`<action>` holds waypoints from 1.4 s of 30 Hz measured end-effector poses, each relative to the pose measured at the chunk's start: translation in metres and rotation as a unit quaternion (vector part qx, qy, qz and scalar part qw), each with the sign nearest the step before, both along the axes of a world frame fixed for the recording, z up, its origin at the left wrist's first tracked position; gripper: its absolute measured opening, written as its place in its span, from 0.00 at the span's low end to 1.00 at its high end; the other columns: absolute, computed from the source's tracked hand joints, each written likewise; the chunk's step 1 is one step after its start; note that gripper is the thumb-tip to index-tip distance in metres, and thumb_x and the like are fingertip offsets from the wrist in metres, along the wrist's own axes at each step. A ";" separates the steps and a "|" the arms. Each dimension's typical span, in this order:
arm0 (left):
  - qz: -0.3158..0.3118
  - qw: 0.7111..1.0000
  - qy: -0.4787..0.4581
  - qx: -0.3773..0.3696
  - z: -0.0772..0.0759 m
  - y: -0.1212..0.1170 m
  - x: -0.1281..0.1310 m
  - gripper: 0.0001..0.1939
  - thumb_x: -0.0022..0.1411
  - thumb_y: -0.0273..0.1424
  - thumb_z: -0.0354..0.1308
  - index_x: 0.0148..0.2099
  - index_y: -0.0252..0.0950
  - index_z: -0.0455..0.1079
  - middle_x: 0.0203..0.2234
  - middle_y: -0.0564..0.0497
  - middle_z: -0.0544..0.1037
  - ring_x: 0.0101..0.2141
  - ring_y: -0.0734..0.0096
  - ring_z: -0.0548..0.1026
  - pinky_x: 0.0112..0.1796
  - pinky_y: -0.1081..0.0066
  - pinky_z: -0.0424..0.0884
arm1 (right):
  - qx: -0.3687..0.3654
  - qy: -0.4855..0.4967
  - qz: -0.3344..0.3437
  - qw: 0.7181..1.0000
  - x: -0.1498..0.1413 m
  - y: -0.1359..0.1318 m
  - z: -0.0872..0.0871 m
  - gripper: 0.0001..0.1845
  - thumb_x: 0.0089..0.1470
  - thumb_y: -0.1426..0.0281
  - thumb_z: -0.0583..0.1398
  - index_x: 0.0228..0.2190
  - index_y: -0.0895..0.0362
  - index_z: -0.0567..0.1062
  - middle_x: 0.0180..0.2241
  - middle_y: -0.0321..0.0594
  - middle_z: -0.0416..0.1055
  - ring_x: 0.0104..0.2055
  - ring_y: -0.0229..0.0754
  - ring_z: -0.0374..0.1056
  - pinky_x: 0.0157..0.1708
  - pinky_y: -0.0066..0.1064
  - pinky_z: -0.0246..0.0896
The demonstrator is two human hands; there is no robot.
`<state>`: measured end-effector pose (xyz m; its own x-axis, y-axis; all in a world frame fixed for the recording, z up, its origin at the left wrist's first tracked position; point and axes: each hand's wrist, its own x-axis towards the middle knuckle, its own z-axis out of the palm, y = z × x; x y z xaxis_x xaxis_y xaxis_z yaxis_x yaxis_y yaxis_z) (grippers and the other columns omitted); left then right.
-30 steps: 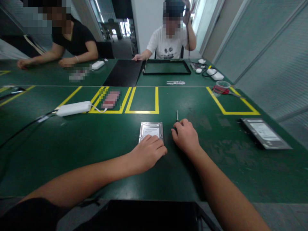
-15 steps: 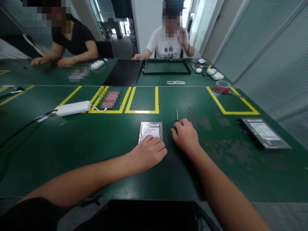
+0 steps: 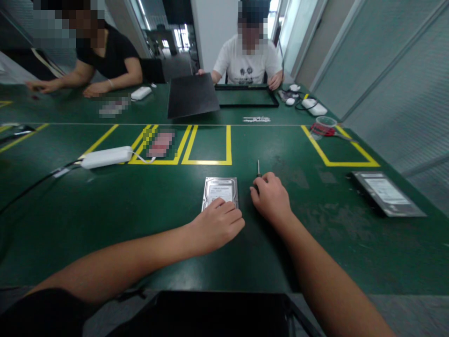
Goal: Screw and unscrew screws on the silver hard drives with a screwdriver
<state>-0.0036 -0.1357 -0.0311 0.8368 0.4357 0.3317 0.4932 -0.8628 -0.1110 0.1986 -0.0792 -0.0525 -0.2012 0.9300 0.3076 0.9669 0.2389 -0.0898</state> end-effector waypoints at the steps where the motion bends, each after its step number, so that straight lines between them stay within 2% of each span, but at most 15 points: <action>1: 0.000 1.000 -0.002 -0.001 0.000 0.000 0.000 0.08 0.69 0.27 0.50 0.35 0.35 0.67 0.31 0.48 0.73 0.36 0.62 0.69 0.35 0.61 0.61 | -0.002 -0.001 -0.002 1.000 0.000 0.000 0.000 0.12 0.58 0.64 0.56 0.37 0.56 0.75 0.40 0.47 0.66 0.40 0.46 0.65 0.37 0.35 0.63; 30: 0.008 1.000 -0.010 -0.007 -0.002 -0.002 -0.002 0.07 0.68 0.27 0.51 0.36 0.36 0.68 0.32 0.49 0.73 0.36 0.62 0.69 0.37 0.61 0.60 | -0.006 0.006 -0.001 1.000 0.001 0.001 0.000 0.13 0.58 0.63 0.55 0.38 0.56 0.75 0.40 0.47 0.66 0.40 0.46 0.64 0.37 0.35 0.61; 42: 0.014 1.000 -0.011 -0.008 -0.002 -0.002 -0.002 0.08 0.68 0.27 0.50 0.36 0.36 0.67 0.32 0.49 0.73 0.36 0.61 0.69 0.37 0.61 0.60 | -0.012 0.003 -0.007 1.000 0.000 -0.001 0.001 0.13 0.58 0.63 0.55 0.38 0.56 0.75 0.41 0.46 0.66 0.40 0.45 0.65 0.38 0.35 0.64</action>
<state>-0.0052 -0.1375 -0.0330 0.8169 0.4638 0.3428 0.5188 -0.8506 -0.0854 0.1985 -0.0798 -0.0510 -0.1862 0.9397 0.2870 0.9697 0.2228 -0.1005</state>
